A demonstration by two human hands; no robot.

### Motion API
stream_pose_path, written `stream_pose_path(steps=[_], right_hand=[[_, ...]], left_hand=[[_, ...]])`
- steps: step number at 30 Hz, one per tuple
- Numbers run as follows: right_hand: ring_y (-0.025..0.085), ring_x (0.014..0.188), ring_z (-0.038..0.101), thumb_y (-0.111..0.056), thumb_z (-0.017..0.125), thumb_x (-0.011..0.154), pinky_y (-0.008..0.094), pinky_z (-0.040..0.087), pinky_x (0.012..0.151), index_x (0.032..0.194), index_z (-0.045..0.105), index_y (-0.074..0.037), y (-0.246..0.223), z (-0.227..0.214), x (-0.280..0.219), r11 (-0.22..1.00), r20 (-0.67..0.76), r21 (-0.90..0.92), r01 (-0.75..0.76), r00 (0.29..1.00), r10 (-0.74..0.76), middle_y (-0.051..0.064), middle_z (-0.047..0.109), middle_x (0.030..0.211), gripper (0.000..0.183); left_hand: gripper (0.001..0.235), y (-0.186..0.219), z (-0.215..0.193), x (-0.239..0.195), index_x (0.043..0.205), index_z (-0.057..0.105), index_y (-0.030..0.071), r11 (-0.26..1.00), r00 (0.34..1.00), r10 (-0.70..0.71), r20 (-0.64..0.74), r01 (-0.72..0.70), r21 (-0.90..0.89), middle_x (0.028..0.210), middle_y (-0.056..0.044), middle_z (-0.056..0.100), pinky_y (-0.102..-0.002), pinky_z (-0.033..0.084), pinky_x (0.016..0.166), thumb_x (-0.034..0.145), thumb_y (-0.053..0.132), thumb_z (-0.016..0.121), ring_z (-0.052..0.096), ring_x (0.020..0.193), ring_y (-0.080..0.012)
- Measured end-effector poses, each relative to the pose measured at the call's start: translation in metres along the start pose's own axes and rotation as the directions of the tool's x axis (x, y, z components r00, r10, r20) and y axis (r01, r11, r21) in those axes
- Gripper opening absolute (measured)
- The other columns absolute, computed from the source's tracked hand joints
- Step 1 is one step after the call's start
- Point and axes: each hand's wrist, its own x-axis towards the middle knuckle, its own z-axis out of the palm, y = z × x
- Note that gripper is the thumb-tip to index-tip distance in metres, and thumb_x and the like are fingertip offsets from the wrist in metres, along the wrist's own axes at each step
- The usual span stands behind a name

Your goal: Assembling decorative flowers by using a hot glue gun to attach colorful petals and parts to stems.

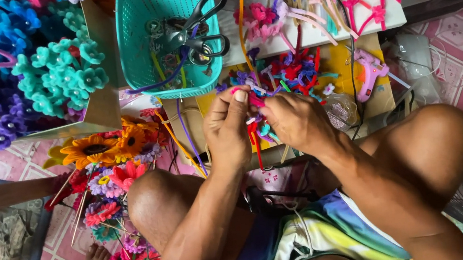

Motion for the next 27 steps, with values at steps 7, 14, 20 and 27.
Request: stream_pose_path(steps=[7, 14, 20, 27], right_hand=[[0.035, 0.069, 0.067, -0.021, 0.062, 0.103, 0.044, 0.056, 0.060, 0.109, 0.066, 0.001, 0.003, -0.017, 0.011, 0.997, 0.004, 0.080, -0.023, 1.000, 0.023, 0.015, 0.062, 0.083, 0.023], [0.029, 0.067, 0.066, -0.003, 0.054, 0.102, 0.038, 0.056, 0.062, 0.099, 0.070, -0.002, 0.013, -0.057, 0.035, 0.999, 0.416, 0.022, 0.047, 0.908, -0.052, 0.013, 0.064, 0.076, 0.017], [0.030, 0.074, 0.072, -0.011, 0.061, 0.096, 0.043, 0.059, 0.069, 0.094, 0.072, -0.006, 0.008, -0.063, 0.085, 0.995, 0.645, 0.066, 0.081, 0.757, -0.104, 0.014, 0.071, 0.076, 0.012], [0.035, 0.098, 0.059, -0.013, 0.077, 0.093, 0.043, 0.050, 0.086, 0.124, 0.070, 0.002, 0.028, -0.002, 0.184, 0.951, 0.227, -0.101, 0.291, 0.938, -0.263, 0.015, 0.071, 0.116, 0.035]], left_hand=[[0.017, 0.004, 0.002, -0.006, 0.111, 0.070, -0.003, 0.996, 0.999, -0.006, -0.035, 0.003, -0.086, 0.078, -0.014, 0.069, -0.027, 0.059, 0.071, 0.102, 0.009, 0.062, 0.069, 0.071, -0.0158], [0.044, 0.059, -0.012, -0.002, 0.136, 0.061, 0.006, 0.576, 0.840, 0.306, 0.448, -0.538, 0.616, 0.126, -0.019, 0.060, -0.051, 0.050, 0.107, 0.095, 0.019, 0.072, 0.062, 0.124, -0.0406], [0.012, 0.064, -0.013, -0.003, 0.102, 0.071, 0.013, 0.336, 0.815, 0.213, 0.539, -0.579, 0.743, 0.077, -0.007, 0.062, -0.040, 0.056, 0.068, 0.100, 0.021, 0.062, 0.067, 0.073, -0.0307], [0.034, 0.077, -0.036, 0.015, 0.138, 0.051, 0.006, 0.981, 0.970, -0.158, 0.185, 0.133, 0.139, 0.091, -0.003, 0.059, -0.021, 0.042, 0.062, 0.105, 0.013, 0.055, 0.051, 0.072, -0.0087]])
